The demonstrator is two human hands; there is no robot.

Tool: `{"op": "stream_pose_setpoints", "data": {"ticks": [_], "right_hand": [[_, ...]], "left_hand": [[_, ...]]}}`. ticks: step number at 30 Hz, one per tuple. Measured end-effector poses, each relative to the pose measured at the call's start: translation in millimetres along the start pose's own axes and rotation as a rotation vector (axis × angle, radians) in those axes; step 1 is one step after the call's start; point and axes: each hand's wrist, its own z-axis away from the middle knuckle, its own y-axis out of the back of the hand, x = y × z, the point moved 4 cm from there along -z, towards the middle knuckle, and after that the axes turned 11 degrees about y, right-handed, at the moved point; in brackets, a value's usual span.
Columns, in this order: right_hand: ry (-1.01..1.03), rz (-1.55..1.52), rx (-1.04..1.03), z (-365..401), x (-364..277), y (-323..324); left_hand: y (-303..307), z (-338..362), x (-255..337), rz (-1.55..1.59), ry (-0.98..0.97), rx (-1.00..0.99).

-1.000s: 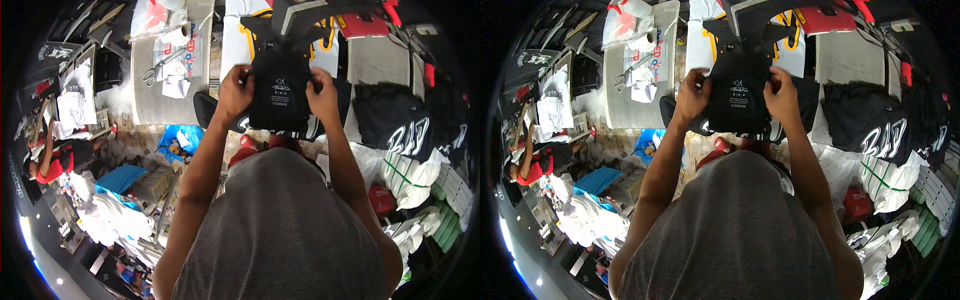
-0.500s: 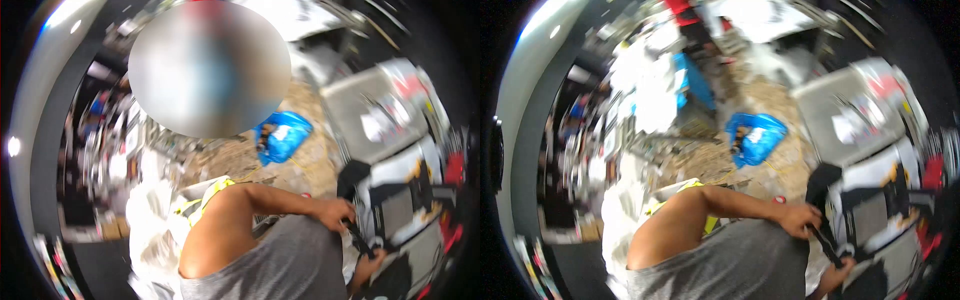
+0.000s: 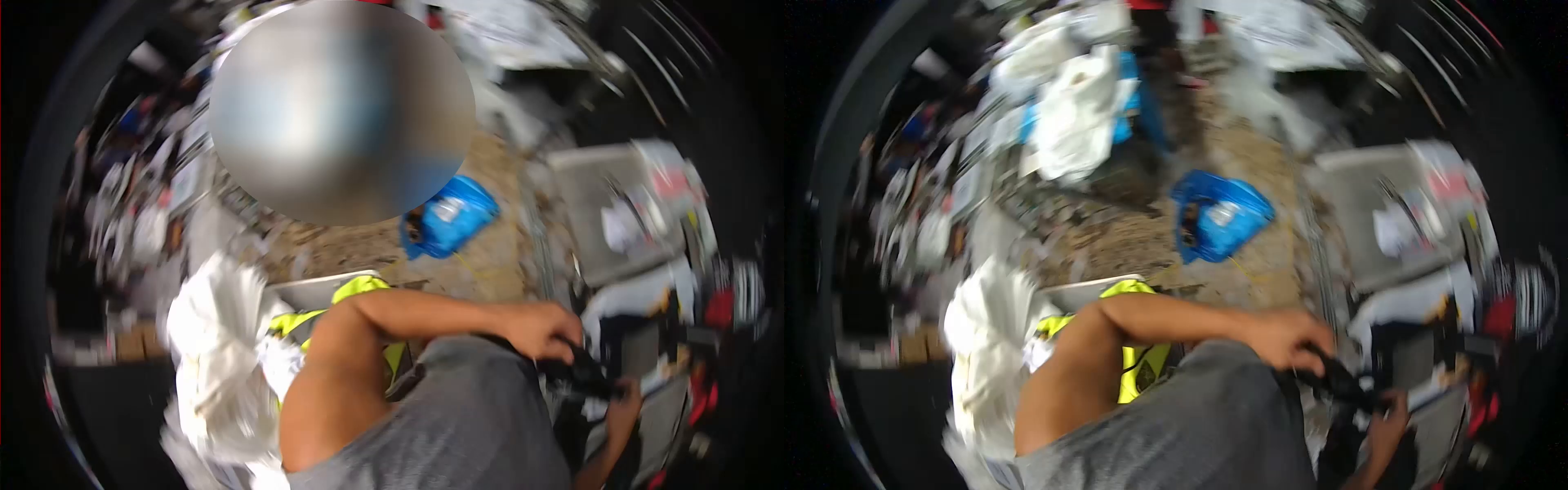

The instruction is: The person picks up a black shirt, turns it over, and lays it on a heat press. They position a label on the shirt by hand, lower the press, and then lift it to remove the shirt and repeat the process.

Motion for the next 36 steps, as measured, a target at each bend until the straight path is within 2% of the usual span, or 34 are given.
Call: {"op": "stream_pose_setpoints", "data": {"ticks": [1,2,3,4,5,6,7,8,9,11,13,14,15,17,19,20,21,23,25,26,27,29,30,33,34,35,36], "right_hand": [[-0.008,-0.019,0.070,4,-8,10],[0.035,-0.008,0.243,9,-15,19],[0.109,-0.076,0.192,5,-29,31],[0.061,-0.092,0.263,5,-46,36],[0.118,-0.051,0.234,5,-49,47],[0.191,-0.150,0.200,5,-60,54],[0.133,-0.072,0.173,7,-70,63],[0.158,-0.108,0.081,13,-69,75],[0.129,-0.215,0.082,9,-91,79],[0.249,-0.396,-0.092,7,-103,92],[0.165,-0.510,-0.137,8,-130,110],[0.253,-0.519,-0.138,5,-137,123],[0.333,-0.505,-0.137,-2,-134,133],[0.294,-0.423,-0.076,2,-150,171],[0.362,-0.401,0.053,-6,-150,210],[0.374,-0.323,0.050,5,-187,211],[0.386,-0.306,0.052,5,-193,216],[0.457,-0.080,0.211,-4,-202,236],[0.494,0.031,0.356,-8,-226,252],[0.540,0.057,0.420,-9,-236,258],[0.584,0.084,0.482,-10,-245,267],[0.619,0.142,0.556,-7,-260,284],[0.604,0.121,0.527,-4,-262,292],[0.579,0.111,0.530,23,-260,309],[0.569,0.220,0.569,40,-253,308],[0.541,0.331,0.610,62,-243,307],[0.487,0.231,0.586,66,-256,300]], "left_hand": [[-3,1,-12,-0.017,-0.048,-0.005],[-8,0,-13,-0.147,0.004,-0.085],[-14,4,-8,-0.243,0.013,-0.128],[-19,4,-2,-0.253,0.072,-0.222],[-17,0,6,-0.163,0.019,-0.184],[-7,-6,20,-0.185,0.076,-0.170],[4,-12,27,-0.025,0.241,-0.128],[15,-21,52,-0.076,0.110,-0.046],[28,-27,71,-0.028,0.091,0.025],[51,-40,98,-0.024,-0.038,0.070],[61,-46,129,-0.040,-0.032,0.119],[62,-47,144,-0.025,-0.043,0.097],[64,-46,158,-0.011,-0.057,0.076],[67,-43,184,-0.045,-0.124,-0.022],[52,-34,213,-0.296,-0.131,-0.042],[61,-37,218,-0.381,-0.057,0.042],[63,-43,232,-0.514,-0.213,0.149],[85,-66,248,-0.644,-0.332,0.338],[100,-86,266,-0.626,-0.429,0.451],[104,-92,278,-0.638,-0.516,0.474],[105,-97,289,-0.639,-0.464,0.468],[104,-104,313,-0.615,-0.514,0.510],[101,-108,323,-0.596,-0.544,0.516],[82,-106,340,-0.609,-0.514,0.504],[74,-106,336,-0.688,-0.562,0.484],[55,-100,322,-0.758,-0.621,0.369],[64,-98,300,-0.759,-0.642,0.184]]}}
